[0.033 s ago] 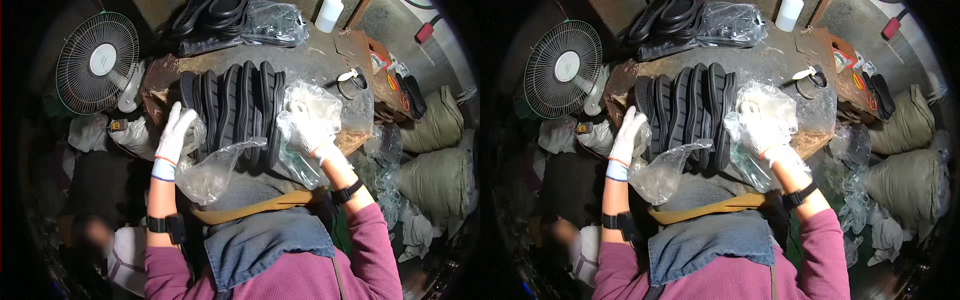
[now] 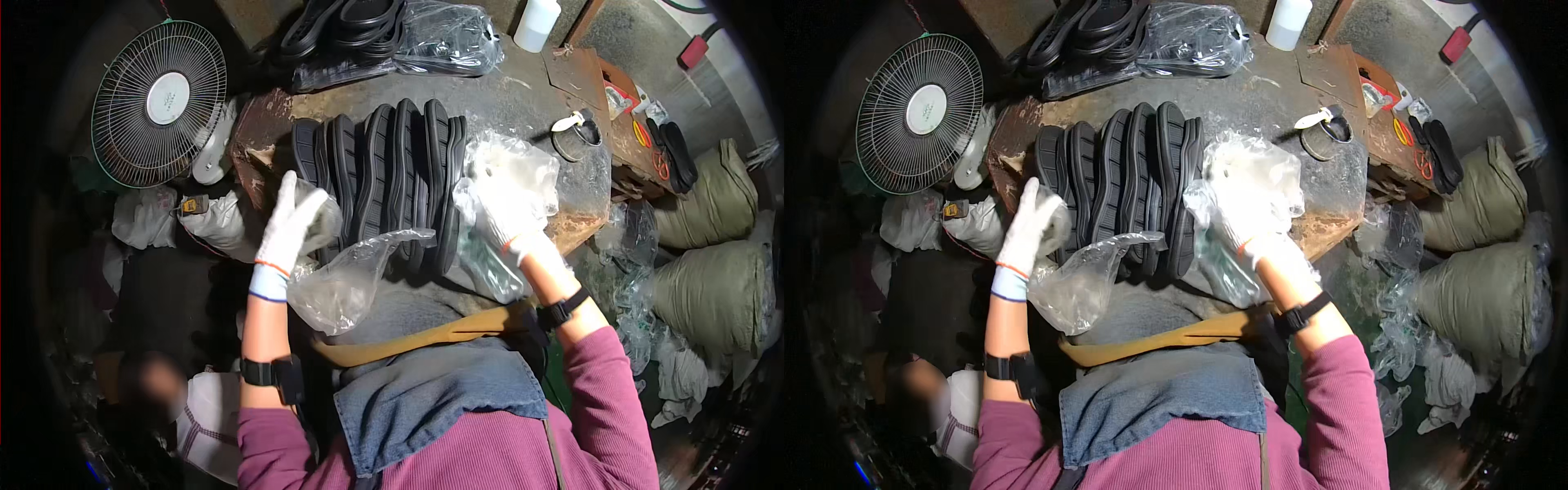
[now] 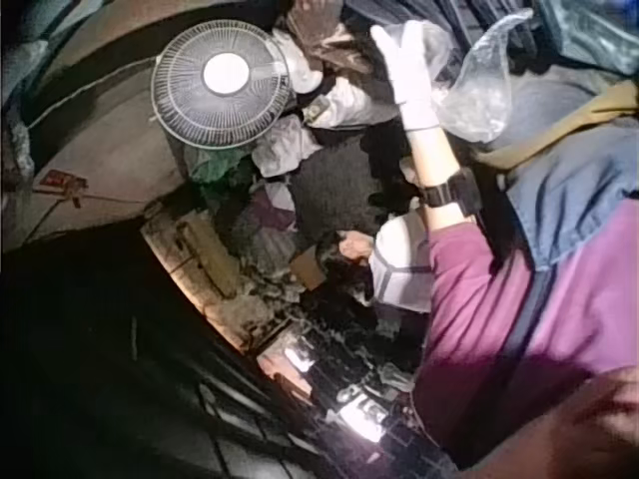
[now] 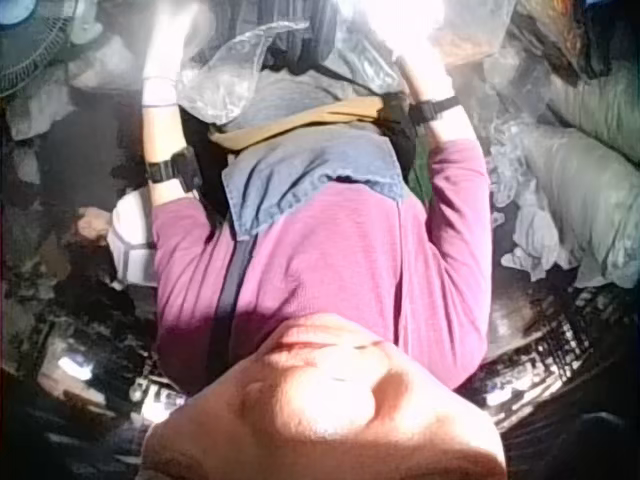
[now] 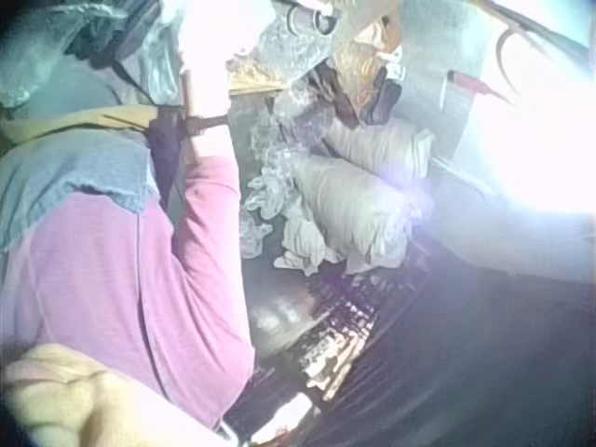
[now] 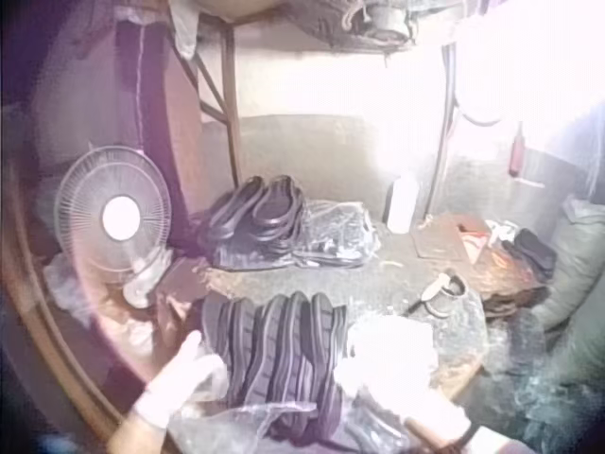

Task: Applying adhesive or finish to the bottom of shoe soles using a brush.

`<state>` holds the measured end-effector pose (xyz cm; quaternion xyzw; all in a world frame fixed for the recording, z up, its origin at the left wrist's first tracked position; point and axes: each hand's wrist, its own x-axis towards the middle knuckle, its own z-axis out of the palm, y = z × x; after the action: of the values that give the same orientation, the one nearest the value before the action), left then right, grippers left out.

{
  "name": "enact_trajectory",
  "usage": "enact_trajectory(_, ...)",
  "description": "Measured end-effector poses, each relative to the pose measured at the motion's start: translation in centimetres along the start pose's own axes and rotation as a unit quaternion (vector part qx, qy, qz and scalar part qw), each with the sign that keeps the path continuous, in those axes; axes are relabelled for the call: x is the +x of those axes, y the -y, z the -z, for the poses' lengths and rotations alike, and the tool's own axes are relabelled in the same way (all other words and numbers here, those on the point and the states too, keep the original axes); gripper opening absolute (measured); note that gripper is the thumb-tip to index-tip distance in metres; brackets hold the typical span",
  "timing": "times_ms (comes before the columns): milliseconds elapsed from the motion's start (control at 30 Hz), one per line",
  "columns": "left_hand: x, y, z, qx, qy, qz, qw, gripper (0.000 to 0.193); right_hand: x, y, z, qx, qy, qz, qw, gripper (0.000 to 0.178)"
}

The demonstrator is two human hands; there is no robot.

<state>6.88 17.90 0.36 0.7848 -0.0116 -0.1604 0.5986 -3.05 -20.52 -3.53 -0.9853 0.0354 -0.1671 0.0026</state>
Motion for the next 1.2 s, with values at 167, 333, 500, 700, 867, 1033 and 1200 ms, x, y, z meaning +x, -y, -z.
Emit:
enact_trajectory(167,-3.2,2.8,-1.3,0.237,-0.090,-0.196,0.947,0.102,1.8,1.9,0.9,0.074,0.133,-0.062,0.986,0.039)
enact_trajectory(333,-1.3,4.6,-0.6,0.039,-0.060,-0.213,0.975,0.098,-0.7,0.0,2.5,0.093,0.029,0.041,0.994,0.036)
enact_trajectory(500,-0.4,4.4,1.2,0.055,-0.065,-0.209,0.974,0.093,-10.3,-2.8,6.8,0.282,0.034,-0.030,0.958,0.041)
enact_trajectory(700,-1.4,1.1,0.3,0.149,-0.065,-0.218,0.962,0.086,-16.6,-13.9,11.9,0.158,0.021,-0.109,0.981,0.038)
enact_trajectory(867,-0.4,0.1,-1.2,0.018,-0.016,-0.149,0.989,0.054,-29.4,-40.4,12.7,-0.041,0.252,-0.482,0.838,0.076)
enact_trajectory(1033,-0.4,5.2,3.6,0.433,-0.058,-0.408,0.802,0.041,-11.0,-21.9,12.0,-0.201,0.074,0.097,0.972,0.011)
enact_trajectory(1200,0.3,6.4,0.8,-0.005,0.047,-0.067,0.997,0.046,3.7,2.8,11.5,0.153,-0.112,0.261,0.947,0.037)
